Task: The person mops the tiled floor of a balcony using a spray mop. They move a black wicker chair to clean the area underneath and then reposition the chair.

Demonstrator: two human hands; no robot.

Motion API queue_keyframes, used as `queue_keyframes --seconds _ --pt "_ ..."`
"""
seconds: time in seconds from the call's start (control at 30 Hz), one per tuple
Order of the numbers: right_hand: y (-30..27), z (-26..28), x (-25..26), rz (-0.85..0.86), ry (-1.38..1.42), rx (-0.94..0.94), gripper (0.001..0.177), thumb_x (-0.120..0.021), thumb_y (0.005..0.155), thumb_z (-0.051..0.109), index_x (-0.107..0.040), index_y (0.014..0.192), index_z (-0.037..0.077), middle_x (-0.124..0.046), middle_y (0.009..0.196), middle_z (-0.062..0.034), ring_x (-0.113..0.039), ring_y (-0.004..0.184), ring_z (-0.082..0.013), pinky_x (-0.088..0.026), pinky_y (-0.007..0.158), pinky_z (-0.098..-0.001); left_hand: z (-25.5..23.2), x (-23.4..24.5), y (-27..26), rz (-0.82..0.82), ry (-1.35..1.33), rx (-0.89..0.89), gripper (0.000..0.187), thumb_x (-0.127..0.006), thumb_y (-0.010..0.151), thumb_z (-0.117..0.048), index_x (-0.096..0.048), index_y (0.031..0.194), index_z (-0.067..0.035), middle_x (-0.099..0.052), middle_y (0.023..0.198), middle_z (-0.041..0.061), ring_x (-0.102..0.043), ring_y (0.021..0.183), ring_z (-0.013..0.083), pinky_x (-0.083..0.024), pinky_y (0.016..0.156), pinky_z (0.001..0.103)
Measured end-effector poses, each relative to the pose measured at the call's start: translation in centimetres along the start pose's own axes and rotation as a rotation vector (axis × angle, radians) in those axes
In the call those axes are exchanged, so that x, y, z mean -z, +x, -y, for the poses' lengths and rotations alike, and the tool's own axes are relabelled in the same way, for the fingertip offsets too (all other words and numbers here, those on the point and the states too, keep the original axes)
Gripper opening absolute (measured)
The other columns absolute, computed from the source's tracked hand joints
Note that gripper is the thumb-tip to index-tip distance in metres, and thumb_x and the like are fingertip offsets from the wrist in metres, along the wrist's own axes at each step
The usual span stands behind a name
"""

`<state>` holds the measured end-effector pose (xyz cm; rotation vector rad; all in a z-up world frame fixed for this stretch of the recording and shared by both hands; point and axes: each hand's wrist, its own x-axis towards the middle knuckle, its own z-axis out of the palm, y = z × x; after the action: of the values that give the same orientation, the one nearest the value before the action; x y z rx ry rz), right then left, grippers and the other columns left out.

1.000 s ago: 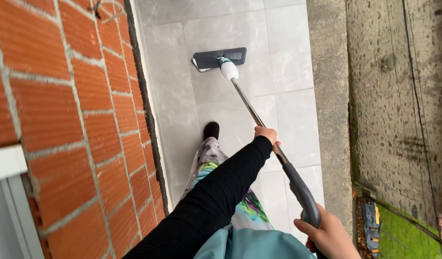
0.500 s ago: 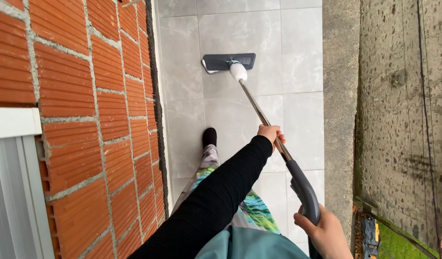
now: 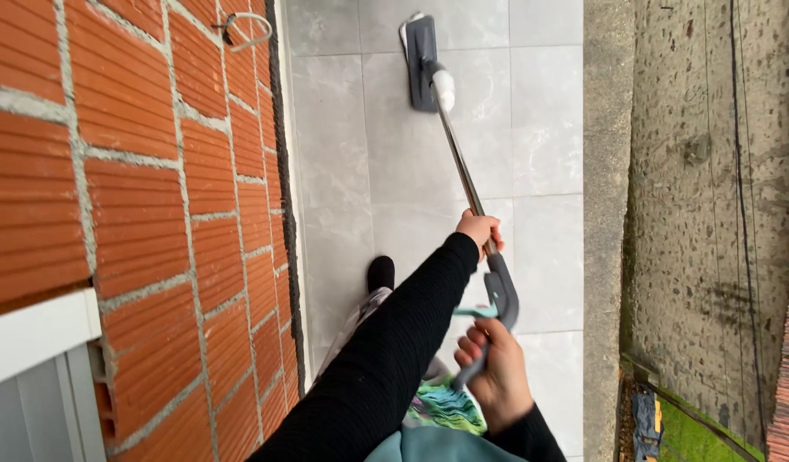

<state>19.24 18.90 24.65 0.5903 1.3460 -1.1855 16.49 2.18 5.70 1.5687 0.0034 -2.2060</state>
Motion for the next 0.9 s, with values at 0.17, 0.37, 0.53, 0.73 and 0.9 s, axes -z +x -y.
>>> queue_keyframes --seconds 0.17,0.37,0.53,0.73,0.9 --pt "8.2 -0.5 -8.1 0.016 -0.263 0.102 0.014 -0.055 0.088 0.001 -0.044 0.091 0.009 -0.035 0.064 -0.0001 -0.039 0.043 -0.0122 -0.036 0.040 -0.0266 -2.4 3.2 19.1 -0.078 0.299 -0.208 0.004 -0.068 0.056 0.000 -0.068 0.053 0.003 -0.057 0.054 0.025 -0.058 0.042 0.0329 -0.051 0.040 0.053" --pt "7.4 -0.6 -15.4 0.091 -0.589 0.226 0.022 -0.061 0.084 -0.003 -0.047 0.100 0.003 -0.046 0.058 -0.0098 -0.052 0.039 -0.0208 -0.048 0.035 -0.0395 -17.0 5.4 9.2 -0.164 0.237 -0.292 0.022 -0.057 0.076 0.003 -0.062 0.091 0.018 -0.064 0.066 0.030 -0.069 0.049 0.0385 -0.064 0.043 0.055" --pt "0.8 0.1 -15.4 0.151 -0.921 0.299 0.026 -0.060 0.081 -0.001 -0.051 0.106 -0.003 -0.050 0.046 -0.0162 -0.055 0.034 -0.0259 -0.045 0.031 -0.0381 -18.9 9.5 9.1 -0.213 0.539 -0.279 0.017 -0.057 0.076 -0.006 -0.068 0.073 0.006 -0.069 0.060 0.021 -0.069 0.042 0.0299 -0.064 0.038 0.046" --pt "6.4 -1.3 -16.1 0.247 -0.993 0.358 0.025 -0.058 0.079 0.000 -0.052 0.103 0.000 -0.055 0.047 -0.0189 -0.058 0.034 -0.0272 -0.048 0.032 -0.0366 -18.6 10.8 7.8 -0.351 0.544 -0.398 0.021 -0.066 0.072 -0.013 -0.068 0.086 0.002 -0.069 0.089 0.020 -0.058 0.069 0.0268 -0.055 0.055 0.043" --pt "9.9 -2.5 -14.4 0.328 -1.112 0.421 0.022 -0.054 0.080 -0.003 -0.049 0.101 0.001 -0.055 0.049 -0.0153 -0.057 0.032 -0.0253 -0.046 0.030 -0.0346 -18.1 9.4 -4.1 -0.364 0.791 -0.407 0.046 -0.060 0.088 -0.019 -0.050 0.128 0.000 -0.059 0.134 0.024 -0.062 0.125 0.0375 -0.056 0.103 0.048"
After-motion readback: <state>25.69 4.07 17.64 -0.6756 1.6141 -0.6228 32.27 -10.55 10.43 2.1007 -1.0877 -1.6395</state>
